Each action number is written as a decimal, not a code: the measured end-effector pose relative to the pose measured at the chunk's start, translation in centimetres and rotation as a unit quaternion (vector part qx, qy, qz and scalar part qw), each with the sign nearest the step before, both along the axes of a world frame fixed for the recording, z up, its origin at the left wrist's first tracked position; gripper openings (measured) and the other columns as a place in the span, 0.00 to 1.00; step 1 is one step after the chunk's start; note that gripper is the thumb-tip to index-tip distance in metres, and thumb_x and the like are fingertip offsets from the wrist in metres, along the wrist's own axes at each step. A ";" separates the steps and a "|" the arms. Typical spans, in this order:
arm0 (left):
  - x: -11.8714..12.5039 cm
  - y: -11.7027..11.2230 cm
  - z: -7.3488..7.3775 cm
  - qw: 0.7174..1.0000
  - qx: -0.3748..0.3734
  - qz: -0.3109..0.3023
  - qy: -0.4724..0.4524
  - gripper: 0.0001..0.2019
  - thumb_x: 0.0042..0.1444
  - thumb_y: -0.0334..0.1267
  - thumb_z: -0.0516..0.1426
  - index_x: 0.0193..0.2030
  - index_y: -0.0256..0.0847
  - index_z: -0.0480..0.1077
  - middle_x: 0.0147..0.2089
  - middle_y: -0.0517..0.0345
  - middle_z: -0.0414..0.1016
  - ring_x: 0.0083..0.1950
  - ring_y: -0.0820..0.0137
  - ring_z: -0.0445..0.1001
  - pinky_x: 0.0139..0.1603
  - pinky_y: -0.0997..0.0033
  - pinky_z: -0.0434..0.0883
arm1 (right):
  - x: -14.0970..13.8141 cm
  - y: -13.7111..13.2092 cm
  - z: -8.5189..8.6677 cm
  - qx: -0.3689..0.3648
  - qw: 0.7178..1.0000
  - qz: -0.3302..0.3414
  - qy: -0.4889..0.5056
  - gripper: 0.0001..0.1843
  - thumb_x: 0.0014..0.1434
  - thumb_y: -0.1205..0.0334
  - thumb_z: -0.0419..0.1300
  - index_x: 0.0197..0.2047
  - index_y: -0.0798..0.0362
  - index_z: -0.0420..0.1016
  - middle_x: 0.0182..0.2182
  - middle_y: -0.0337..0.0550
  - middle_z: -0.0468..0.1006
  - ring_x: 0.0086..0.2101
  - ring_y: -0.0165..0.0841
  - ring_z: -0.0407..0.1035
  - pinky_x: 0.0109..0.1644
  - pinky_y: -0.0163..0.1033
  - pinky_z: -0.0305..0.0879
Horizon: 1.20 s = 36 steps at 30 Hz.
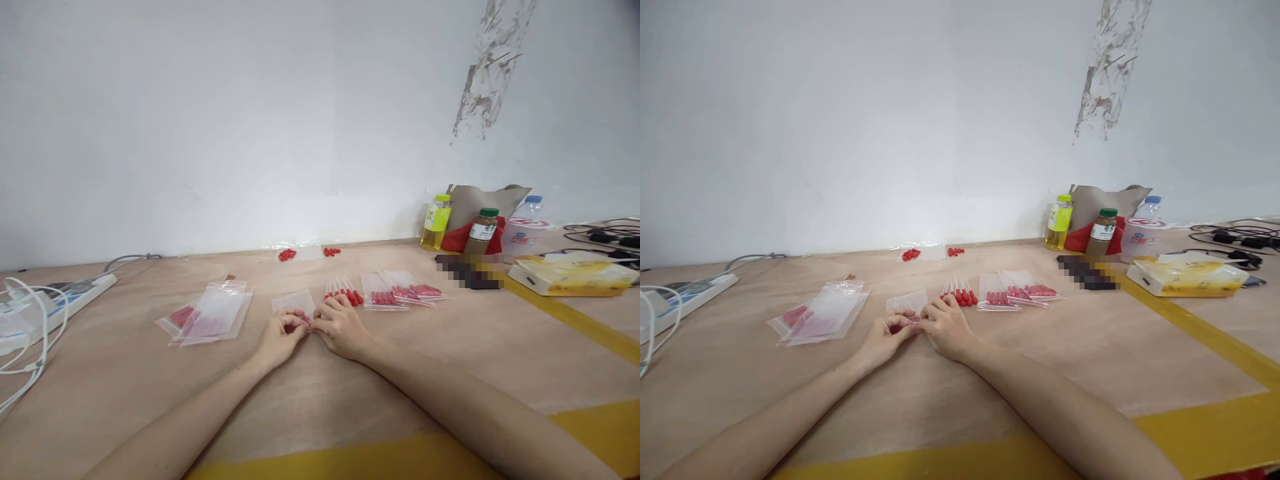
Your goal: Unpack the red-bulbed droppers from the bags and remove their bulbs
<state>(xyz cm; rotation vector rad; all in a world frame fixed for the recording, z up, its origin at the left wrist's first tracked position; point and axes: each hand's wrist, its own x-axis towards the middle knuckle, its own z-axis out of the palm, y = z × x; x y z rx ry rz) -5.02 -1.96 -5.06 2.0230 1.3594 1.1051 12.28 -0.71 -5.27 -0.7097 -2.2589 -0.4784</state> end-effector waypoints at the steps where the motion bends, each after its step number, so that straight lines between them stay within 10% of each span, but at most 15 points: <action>1: 0.0 0.1 -0.1 1.000 0.009 -0.005 0.004 0.08 0.49 0.38 0.55 0.24 0.40 0.73 0.38 0.53 0.73 0.43 0.65 0.71 0.44 0.62 0.68 | -0.1 0.0 -0.1 -0.006 1.000 -0.003 0.000 0.08 0.57 0.66 0.54 0.29 0.52 0.73 0.31 0.41 0.72 0.35 0.31 0.59 0.39 0.41 0.49; 9: -0.2 -0.1 -0.7 0.995 0.064 0.071 -0.029 0.11 0.55 0.43 0.51 0.31 0.39 0.69 0.40 0.52 0.74 0.43 0.64 0.72 0.44 0.63 0.68 | -0.4 -0.9 0.0 -0.149 0.985 0.081 0.014 0.05 0.56 0.69 0.52 0.32 0.54 0.68 0.40 0.43 0.67 0.34 0.27 0.64 0.37 0.33 0.59; 15: -2.9 -0.5 1.8 0.992 -0.001 -0.123 0.041 0.16 0.59 0.46 0.47 0.49 0.43 0.67 0.56 0.54 0.65 0.62 0.63 0.57 0.62 0.57 0.54 | 2.7 -1.4 1.4 -0.298 0.938 0.175 0.033 0.07 0.46 0.75 0.55 0.26 0.54 0.66 0.43 0.42 0.69 0.38 0.28 0.67 0.42 0.33 0.63; 23: -3.9 -1.0 2.1 0.951 0.016 -0.236 0.200 0.25 0.52 0.47 0.56 0.56 0.44 0.62 0.58 0.52 0.64 0.62 0.60 0.56 0.62 0.56 0.52 | 3.6 -0.5 1.3 -0.347 0.929 0.072 0.106 0.09 0.50 0.71 0.55 0.30 0.55 0.77 0.31 0.43 0.71 0.32 0.29 0.66 0.37 0.34 0.62; 36: -2.2 -3.8 2.9 0.962 0.022 -0.179 0.204 0.16 0.59 0.43 0.50 0.53 0.48 0.66 0.51 0.59 0.71 0.50 0.67 0.70 0.52 0.67 0.65 | 3.8 -1.3 0.6 -0.363 0.931 0.008 0.025 0.09 0.53 0.58 0.58 0.37 0.49 0.77 0.27 0.39 0.71 0.33 0.31 0.61 0.40 0.37 0.53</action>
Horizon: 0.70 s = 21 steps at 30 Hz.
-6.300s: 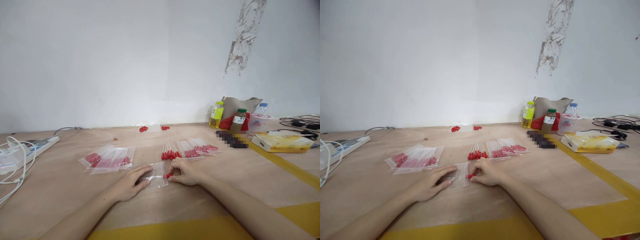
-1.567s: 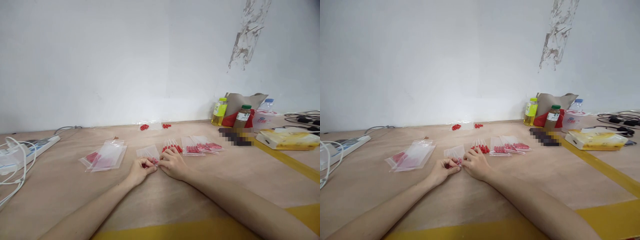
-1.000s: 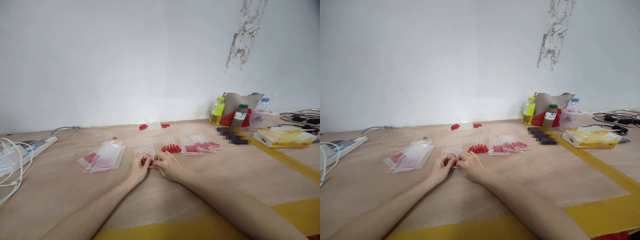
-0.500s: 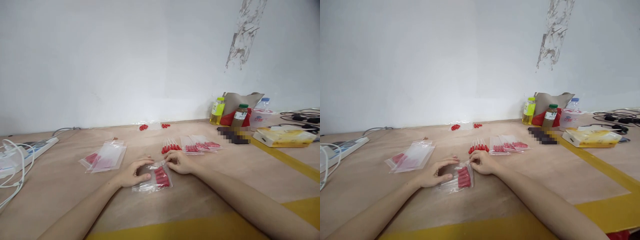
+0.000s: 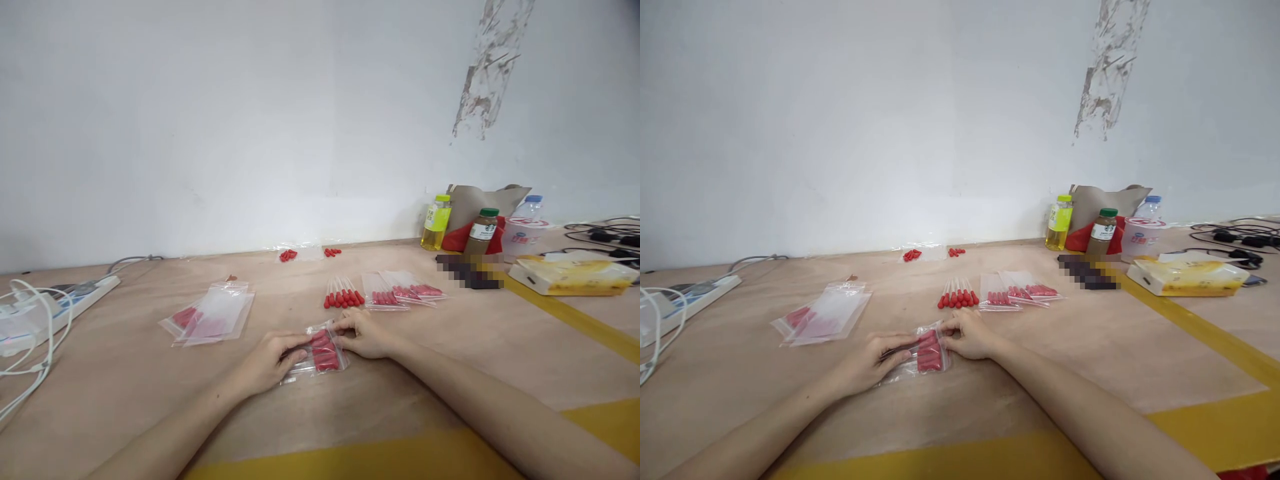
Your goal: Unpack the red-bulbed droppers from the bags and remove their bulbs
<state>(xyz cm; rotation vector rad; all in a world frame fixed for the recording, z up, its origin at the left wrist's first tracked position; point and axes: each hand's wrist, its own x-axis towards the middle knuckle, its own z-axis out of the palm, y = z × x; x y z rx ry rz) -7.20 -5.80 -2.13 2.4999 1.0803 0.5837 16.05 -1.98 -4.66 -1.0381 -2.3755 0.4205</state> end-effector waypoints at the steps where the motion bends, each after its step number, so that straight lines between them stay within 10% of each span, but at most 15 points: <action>1: 0.1 -0.2 -0.1 1.000 0.000 0.003 -0.009 0.17 0.58 0.43 0.50 0.54 0.48 0.66 0.53 0.58 0.70 0.52 0.66 0.69 0.53 0.66 0.65 | -0.1 0.0 -0.1 0.004 1.000 -0.007 0.002 0.09 0.53 0.59 0.57 0.35 0.49 0.78 0.26 0.39 0.70 0.32 0.30 0.61 0.39 0.37 0.53; 13: 0.0 0.1 -0.8 1.000 0.011 0.001 -0.015 0.22 0.56 0.44 0.53 0.57 0.47 0.60 0.57 0.56 0.65 0.56 0.64 0.65 0.57 0.62 0.61 | 1.0 0.1 0.5 -0.087 0.991 0.081 0.066 0.31 0.42 0.45 0.64 0.49 0.49 0.71 0.35 0.40 0.72 0.36 0.33 0.64 0.43 0.39 0.58; 21: -0.1 0.4 -0.5 1.000 0.000 0.001 -0.013 0.21 0.57 0.43 0.52 0.57 0.46 0.60 0.57 0.57 0.65 0.56 0.66 0.64 0.57 0.64 0.62 | 0.2 0.3 -0.3 -0.143 0.961 0.097 0.216 0.12 0.53 0.58 0.56 0.37 0.53 0.77 0.32 0.43 0.74 0.33 0.30 0.66 0.39 0.37 0.63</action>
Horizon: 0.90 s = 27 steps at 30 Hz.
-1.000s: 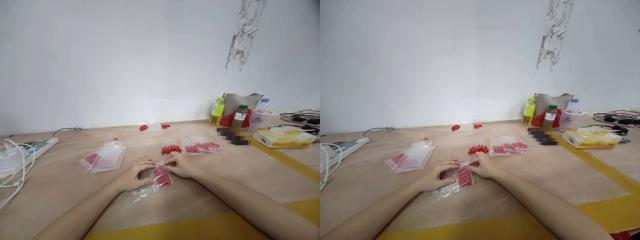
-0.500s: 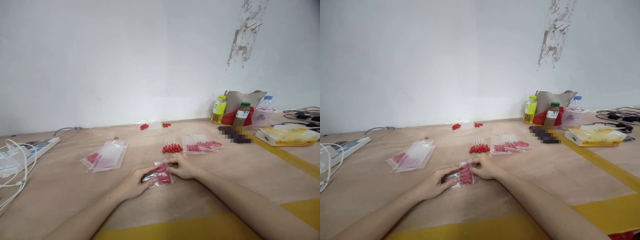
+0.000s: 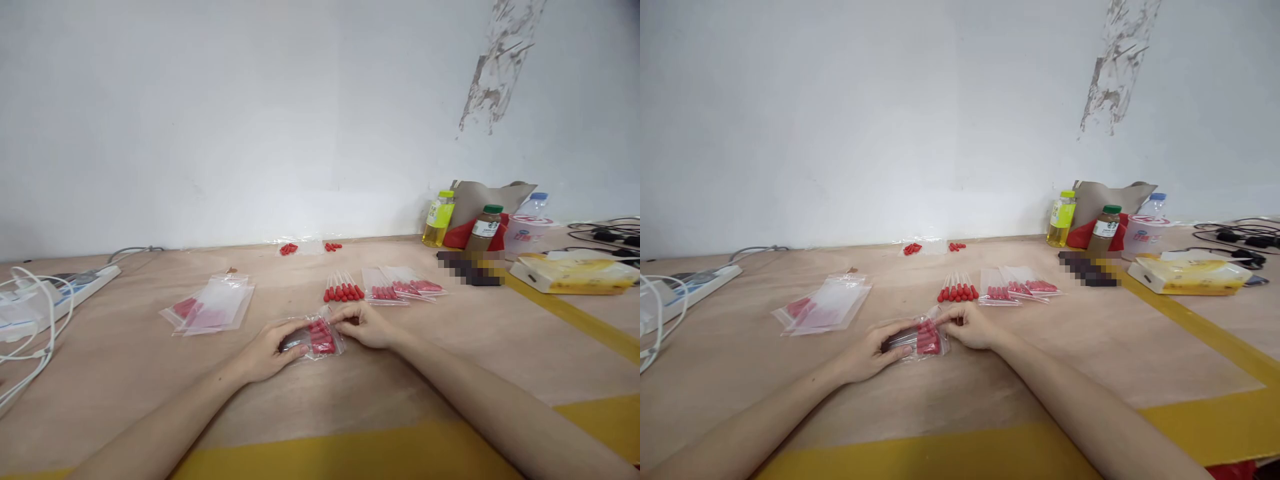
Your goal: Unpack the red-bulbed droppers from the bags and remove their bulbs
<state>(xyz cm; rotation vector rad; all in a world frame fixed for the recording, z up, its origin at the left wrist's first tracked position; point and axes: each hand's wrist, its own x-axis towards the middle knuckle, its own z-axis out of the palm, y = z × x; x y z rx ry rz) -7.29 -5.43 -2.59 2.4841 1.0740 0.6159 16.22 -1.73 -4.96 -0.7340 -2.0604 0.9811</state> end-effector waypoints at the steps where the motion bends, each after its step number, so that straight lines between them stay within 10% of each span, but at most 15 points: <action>1: 0.0 0.0 0.0 1.000 -0.001 -0.002 0.003 0.21 0.57 0.43 0.52 0.57 0.46 0.60 0.57 0.57 0.65 0.56 0.66 0.64 0.57 0.64 0.61 | -0.1 0.0 -0.2 -0.021 1.000 0.000 -0.005 0.12 0.52 0.59 0.57 0.36 0.54 0.77 0.30 0.42 0.74 0.31 0.29 0.66 0.37 0.36 0.63; 15: -0.1 0.2 0.0 1.000 -0.007 -0.012 0.003 0.22 0.56 0.43 0.52 0.58 0.46 0.59 0.57 0.57 0.65 0.55 0.66 0.65 0.56 0.64 0.62 | 0.3 -0.5 1.0 -0.095 0.994 0.002 -0.057 0.37 0.33 0.58 0.70 0.50 0.53 0.69 0.32 0.36 0.71 0.28 0.26 0.63 0.29 0.30 0.57; 27: 0.5 0.5 -1.0 0.999 0.012 0.050 -0.011 0.17 0.58 0.44 0.50 0.53 0.42 0.64 0.52 0.56 0.70 0.52 0.66 0.68 0.53 0.66 0.64 | -1.0 -2.0 1.4 -0.020 0.994 -0.042 -0.101 0.16 0.36 0.61 0.67 0.31 0.54 0.71 0.29 0.35 0.74 0.31 0.28 0.66 0.38 0.34 0.61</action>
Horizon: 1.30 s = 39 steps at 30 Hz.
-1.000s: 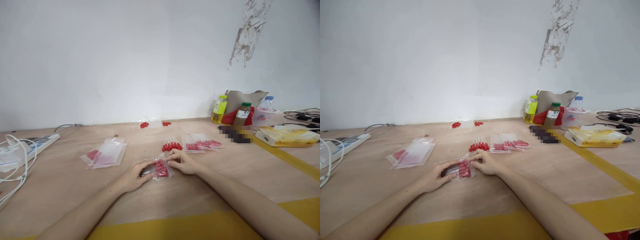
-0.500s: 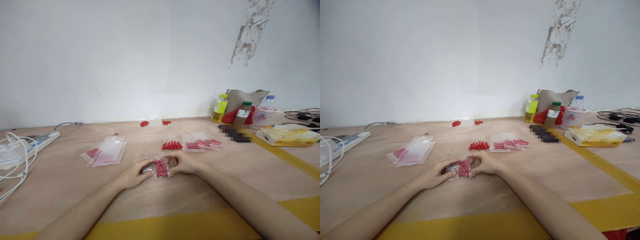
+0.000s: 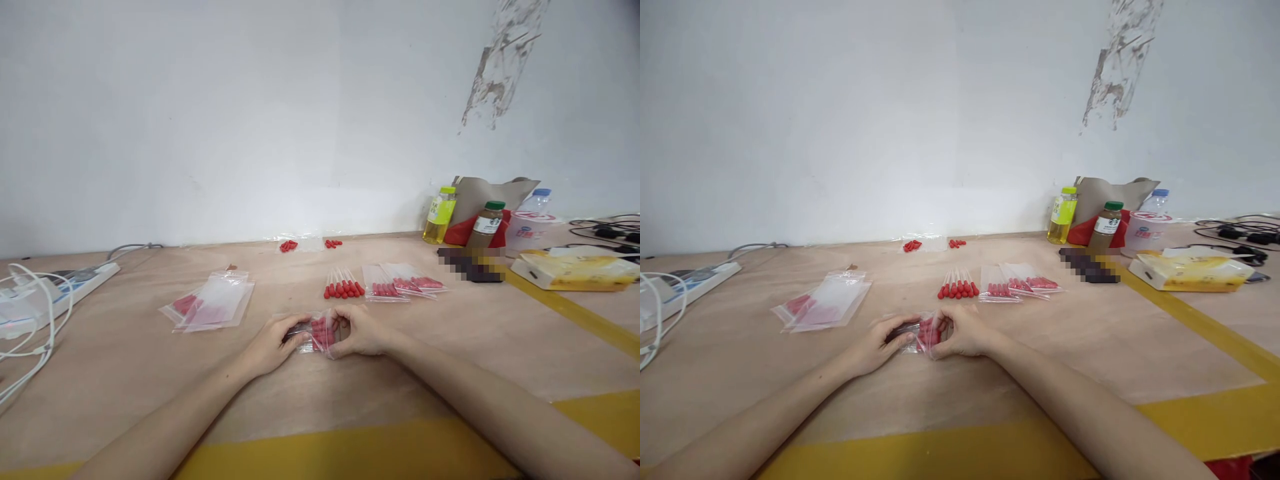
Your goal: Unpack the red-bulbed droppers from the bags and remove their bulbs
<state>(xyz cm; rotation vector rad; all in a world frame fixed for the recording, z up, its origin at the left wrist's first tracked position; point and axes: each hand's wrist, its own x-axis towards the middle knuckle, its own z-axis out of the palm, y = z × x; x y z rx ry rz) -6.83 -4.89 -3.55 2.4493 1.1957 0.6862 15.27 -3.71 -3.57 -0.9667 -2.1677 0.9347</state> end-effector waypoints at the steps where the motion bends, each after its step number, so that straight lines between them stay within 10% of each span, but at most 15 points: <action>1: 0.0 0.0 0.0 1.000 0.002 -0.003 0.003 0.17 0.58 0.43 0.50 0.53 0.42 0.64 0.53 0.56 0.70 0.52 0.66 0.68 0.54 0.66 0.64 | -0.1 -0.1 0.0 0.013 1.000 -0.009 -0.018 0.14 0.37 0.62 0.66 0.30 0.53 0.70 0.28 0.34 0.74 0.30 0.28 0.66 0.38 0.34 0.60; 16: -0.3 0.0 0.4 0.999 -0.006 -0.034 -0.001 0.18 0.59 0.44 0.49 0.55 0.46 0.62 0.54 0.56 0.68 0.54 0.66 0.66 0.55 0.63 0.63 | 0.7 1.2 -0.5 -0.108 0.988 0.024 0.109 0.13 0.45 0.55 0.63 0.27 0.56 0.68 0.23 0.35 0.70 0.24 0.25 0.62 0.30 0.32 0.59; 39: -0.6 -0.3 0.6 0.999 -0.011 -0.032 0.028 0.18 0.58 0.43 0.51 0.55 0.47 0.63 0.56 0.57 0.66 0.55 0.66 0.64 0.56 0.64 0.61 | 3.0 1.5 0.6 -0.101 0.992 0.075 -0.009 0.17 0.37 0.70 0.63 0.34 0.55 0.67 0.22 0.30 0.64 0.24 0.22 0.58 0.26 0.28 0.56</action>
